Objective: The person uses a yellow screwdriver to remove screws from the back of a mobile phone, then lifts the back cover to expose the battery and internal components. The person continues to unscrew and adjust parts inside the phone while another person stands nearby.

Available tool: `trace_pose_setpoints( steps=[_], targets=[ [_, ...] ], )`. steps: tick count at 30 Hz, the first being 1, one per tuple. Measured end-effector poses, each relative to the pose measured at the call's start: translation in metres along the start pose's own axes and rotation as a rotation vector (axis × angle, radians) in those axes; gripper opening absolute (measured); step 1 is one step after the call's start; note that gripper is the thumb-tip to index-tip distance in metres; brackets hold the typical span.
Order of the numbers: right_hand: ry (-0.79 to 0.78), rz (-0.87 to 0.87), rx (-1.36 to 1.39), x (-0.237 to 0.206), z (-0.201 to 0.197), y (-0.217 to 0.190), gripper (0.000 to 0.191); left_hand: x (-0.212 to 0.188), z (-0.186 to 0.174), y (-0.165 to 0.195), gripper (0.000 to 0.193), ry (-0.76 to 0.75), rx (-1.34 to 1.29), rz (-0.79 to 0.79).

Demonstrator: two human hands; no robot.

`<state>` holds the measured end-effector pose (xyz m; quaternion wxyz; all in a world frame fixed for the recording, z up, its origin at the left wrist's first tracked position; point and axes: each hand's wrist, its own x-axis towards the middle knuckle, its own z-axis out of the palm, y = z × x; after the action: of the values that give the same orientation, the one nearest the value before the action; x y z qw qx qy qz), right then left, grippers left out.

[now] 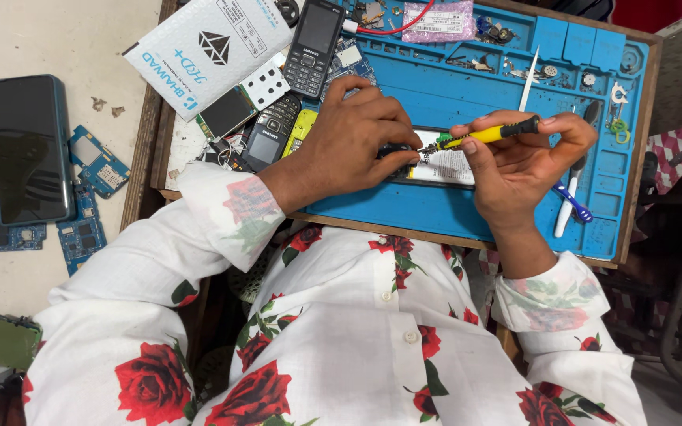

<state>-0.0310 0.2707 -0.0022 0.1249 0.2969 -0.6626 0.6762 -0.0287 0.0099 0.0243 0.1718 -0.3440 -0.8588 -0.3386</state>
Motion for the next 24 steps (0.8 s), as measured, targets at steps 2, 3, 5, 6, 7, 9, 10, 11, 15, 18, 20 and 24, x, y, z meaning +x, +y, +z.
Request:
trace_pose_setpoints(
  steps=[2,3,5,6,7,9,10,11,15,18,20,24],
  targets=[
    [0.000,-0.005,-0.005,0.0002,-0.0001,0.0004,0.057,0.0003,0.0009,-0.0012,0.017,-0.010,-0.006,0.013],
    [0.000,-0.010,-0.012,0.0005,-0.0002,0.0007,0.057,0.0004,0.0010,-0.0017,0.017,-0.016,-0.009,0.018],
    [-0.003,-0.015,-0.006,0.0013,-0.0007,0.0011,0.056,0.0007,-0.0005,-0.0035,0.018,-0.032,-0.007,0.004],
    [-0.005,-0.016,0.008,0.0017,-0.0010,0.0013,0.056,0.0016,-0.0012,-0.0040,0.019,-0.040,-0.006,-0.002],
    [-0.007,-0.017,0.010,0.0021,-0.0012,0.0014,0.056,0.0018,-0.0017,-0.0042,0.017,-0.043,-0.006,-0.004],
    [-0.009,-0.019,0.004,0.0027,-0.0016,0.0017,0.056,0.0023,-0.0028,-0.0042,0.014,-0.047,-0.007,-0.007],
    [-0.012,-0.020,0.000,0.0030,-0.0017,0.0018,0.056,0.0027,-0.0028,-0.0037,0.014,-0.051,-0.020,-0.022],
    [-0.014,-0.022,-0.003,0.0031,-0.0018,0.0019,0.056,0.0026,-0.0033,-0.0036,0.014,-0.055,-0.032,-0.037],
    [-0.026,-0.021,-0.006,0.0026,-0.0012,0.0020,0.056,0.0021,-0.0040,-0.0034,0.015,-0.023,-0.047,-0.059],
    [-0.030,-0.007,-0.007,0.0010,-0.0002,0.0010,0.056,0.0011,-0.0028,-0.0025,0.014,0.000,-0.040,-0.034],
    [-0.029,-0.002,-0.006,0.0004,0.0003,0.0002,0.056,0.0009,-0.0008,-0.0020,0.014,0.005,-0.028,-0.009],
    [-0.021,-0.014,-0.012,0.0022,0.0004,-0.0010,0.056,0.0007,-0.0006,-0.0051,0.022,-0.052,-0.003,0.012]
  ],
)
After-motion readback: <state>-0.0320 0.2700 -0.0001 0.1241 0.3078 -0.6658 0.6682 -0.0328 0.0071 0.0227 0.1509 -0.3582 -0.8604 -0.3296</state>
